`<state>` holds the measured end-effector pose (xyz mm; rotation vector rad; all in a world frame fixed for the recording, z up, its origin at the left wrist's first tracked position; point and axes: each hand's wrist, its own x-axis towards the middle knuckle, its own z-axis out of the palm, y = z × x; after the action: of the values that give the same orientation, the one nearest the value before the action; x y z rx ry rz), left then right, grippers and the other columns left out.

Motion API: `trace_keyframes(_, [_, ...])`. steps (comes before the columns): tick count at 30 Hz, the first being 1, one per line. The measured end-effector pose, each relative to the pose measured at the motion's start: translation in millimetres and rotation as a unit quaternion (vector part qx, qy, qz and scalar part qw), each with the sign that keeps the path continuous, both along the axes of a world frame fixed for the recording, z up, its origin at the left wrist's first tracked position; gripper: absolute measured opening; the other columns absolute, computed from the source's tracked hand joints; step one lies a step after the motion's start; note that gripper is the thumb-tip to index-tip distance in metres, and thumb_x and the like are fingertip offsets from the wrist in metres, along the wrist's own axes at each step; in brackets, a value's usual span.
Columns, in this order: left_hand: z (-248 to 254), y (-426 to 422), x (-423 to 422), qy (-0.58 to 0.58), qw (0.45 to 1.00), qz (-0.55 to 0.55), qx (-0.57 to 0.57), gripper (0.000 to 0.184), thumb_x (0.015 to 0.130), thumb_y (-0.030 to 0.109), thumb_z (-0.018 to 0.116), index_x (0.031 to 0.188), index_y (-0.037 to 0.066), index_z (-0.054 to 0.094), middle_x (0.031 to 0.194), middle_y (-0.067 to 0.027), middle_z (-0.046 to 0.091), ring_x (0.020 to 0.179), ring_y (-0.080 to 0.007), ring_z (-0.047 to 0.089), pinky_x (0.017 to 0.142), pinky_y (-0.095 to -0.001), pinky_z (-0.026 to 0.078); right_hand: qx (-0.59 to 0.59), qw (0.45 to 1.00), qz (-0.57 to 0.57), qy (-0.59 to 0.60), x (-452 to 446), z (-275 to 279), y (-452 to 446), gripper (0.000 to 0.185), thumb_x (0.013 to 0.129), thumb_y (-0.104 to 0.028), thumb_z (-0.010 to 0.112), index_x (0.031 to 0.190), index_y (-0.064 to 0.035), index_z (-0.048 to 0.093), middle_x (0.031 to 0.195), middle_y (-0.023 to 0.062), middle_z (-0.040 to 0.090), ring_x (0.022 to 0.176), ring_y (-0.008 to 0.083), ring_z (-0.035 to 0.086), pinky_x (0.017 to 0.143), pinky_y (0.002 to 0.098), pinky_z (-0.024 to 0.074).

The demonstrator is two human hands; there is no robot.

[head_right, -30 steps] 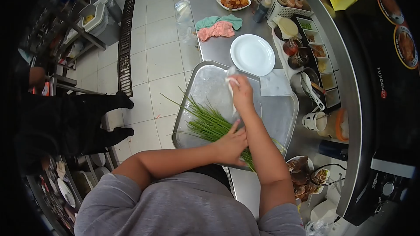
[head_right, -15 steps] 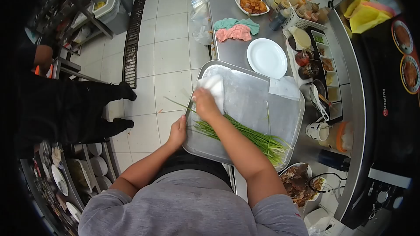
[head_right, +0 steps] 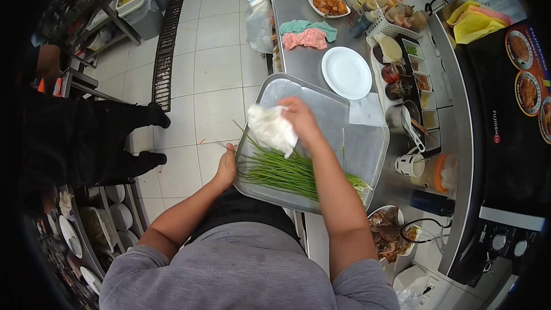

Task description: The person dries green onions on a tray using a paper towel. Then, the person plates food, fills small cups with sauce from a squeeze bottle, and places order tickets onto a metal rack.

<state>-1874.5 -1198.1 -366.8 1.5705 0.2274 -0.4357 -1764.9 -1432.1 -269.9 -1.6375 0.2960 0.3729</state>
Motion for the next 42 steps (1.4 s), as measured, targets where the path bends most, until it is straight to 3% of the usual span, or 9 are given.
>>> trace_keyframes(6, [27.5, -4.7, -2.7, -0.024, 0.997, 0.014, 0.07, 0.066, 0.102, 0.047, 0.024, 0.1, -0.009, 0.059, 0.088, -0.0204, 0.062, 0.083, -0.0257, 0.055, 0.081, -0.037, 0.044, -0.46, 0.82, 0.235, -0.249, -34.6, -37.2, 22.4, 0.05, 0.09, -0.029, 0.058, 0.135, -0.0093, 0.047, 0.147, 0.0195, 0.034, 0.141, 0.0321, 0.025, 0.114, 0.047, 0.0178])
trace_keyframes(13, [45.3, 3.4, -1.3, -0.056, 0.991, -0.021, 0.121, 0.055, 0.103, 0.039, 0.031, 0.099, -0.008, 0.059, 0.078, -0.0218, 0.061, 0.075, -0.0279, 0.056, 0.075, -0.0381, 0.045, -0.638, 0.735, 0.027, -0.226, -13.5, -31.7, -33.0, 0.034, 0.091, -0.023, 0.053, 0.122, -0.012, 0.061, 0.146, 0.0201, 0.036, 0.138, 0.0385, 0.026, 0.111, 0.0552, 0.0179])
trace_keyframes(17, [49.1, 1.0, 1.0, -0.034, 0.985, -0.047, 0.163, 0.052, 0.103, 0.037, 0.033, 0.099, -0.008, 0.059, 0.08, -0.0207, 0.062, 0.076, -0.0262, 0.058, 0.075, -0.0378, 0.045, -0.633, 0.744, -0.047, -0.208, -26.1, -47.2, -30.5, 0.031, 0.088, -0.014, 0.052, 0.116, -0.005, 0.062, 0.133, 0.0202, 0.048, 0.122, 0.0395, 0.042, 0.1, 0.0522, 0.0317])
trace_keyframes(20, [35.8, -6.9, -1.2, -0.047, 0.987, -0.053, 0.144, 0.052, 0.102, 0.038, 0.034, 0.103, -0.007, 0.06, 0.085, -0.0206, 0.064, 0.082, -0.0252, 0.059, 0.079, -0.0364, 0.046, -0.272, 0.947, -0.006, -0.171, -41.2, -23.4, 45.7, 0.027, 0.086, -0.009, 0.052, 0.109, -0.0014, 0.063, 0.122, 0.0206, 0.057, 0.114, 0.0339, 0.052, 0.1, 0.0428, 0.0377])
trace_keyframes(21, [34.3, -6.1, 0.0, -0.045, 0.991, -0.035, 0.12, 0.052, 0.102, 0.038, 0.034, 0.106, -0.006, 0.06, 0.089, -0.0208, 0.065, 0.086, -0.0249, 0.06, 0.082, -0.0353, 0.046, -0.425, 0.837, 0.124, -0.321, -45.3, -22.0, 50.7, 0.028, 0.087, -0.003, 0.05, 0.112, -0.0001, 0.062, 0.125, 0.0177, 0.057, 0.114, 0.0284, 0.053, 0.1, 0.0373, 0.0391])
trace_keyframes(27, [25.4, 18.2, 17.1, -0.04, 0.992, -0.072, 0.092, 0.056, 0.101, 0.047, 0.034, 0.125, -0.001, 0.052, 0.107, -0.0145, 0.059, 0.096, -0.0189, 0.054, 0.087, -0.0309, 0.043, -0.176, 0.904, -0.298, -0.25, -46.2, 50.4, -98.3, 0.024, 0.09, -0.006, 0.047, 0.101, -0.0022, 0.069, 0.108, 0.0154, 0.067, 0.089, 0.0267, 0.065, 0.079, 0.0332, 0.0502])
trace_keyframes(33, [69.2, 3.2, 23.5, 0.011, 0.998, 0.025, 0.053, 0.062, 0.097, 0.043, 0.047, 0.145, 0.008, 0.028, 0.132, -0.0184, 0.042, 0.11, -0.0247, 0.05, 0.087, -0.039, 0.047, -0.563, 0.816, -0.12, 0.051, -83.5, 31.0, -133.4, 0.033, 0.08, -0.032, 0.063, 0.086, -0.0002, 0.069, 0.088, 0.0235, 0.066, 0.081, 0.0394, 0.062, 0.074, 0.0432, 0.05])
trace_keyframes(39, [83.4, -6.7, 35.0, -0.244, 0.947, 0.046, 0.202, 0.066, 0.092, 0.021, 0.059, 0.143, -0.004, 0.025, 0.142, -0.0221, 0.035, 0.133, -0.0323, 0.033, 0.111, -0.0406, 0.024, -0.466, 0.88, -0.089, 0.003, -87.5, -19.1, -154.0, 0.037, 0.079, -0.036, 0.068, 0.084, 0.0011, 0.068, 0.082, 0.0209, 0.066, 0.075, 0.0344, 0.064, 0.07, 0.0431, 0.0495])
trace_keyframes(42, [130.8, -22.4, 45.3, -0.347, 0.909, 0.047, 0.227, 0.065, 0.089, 0.015, 0.06, 0.141, -0.005, 0.027, 0.145, -0.0213, 0.031, 0.137, -0.0318, 0.027, 0.113, -0.0398, 0.019, -0.092, 0.945, -0.309, -0.057, -113.1, 69.6, -149.7, 0.024, 0.084, -0.021, 0.067, 0.088, 0.0016, 0.066, 0.081, 0.0087, 0.065, 0.07, 0.0165, 0.059, 0.065, 0.0317, 0.0479])
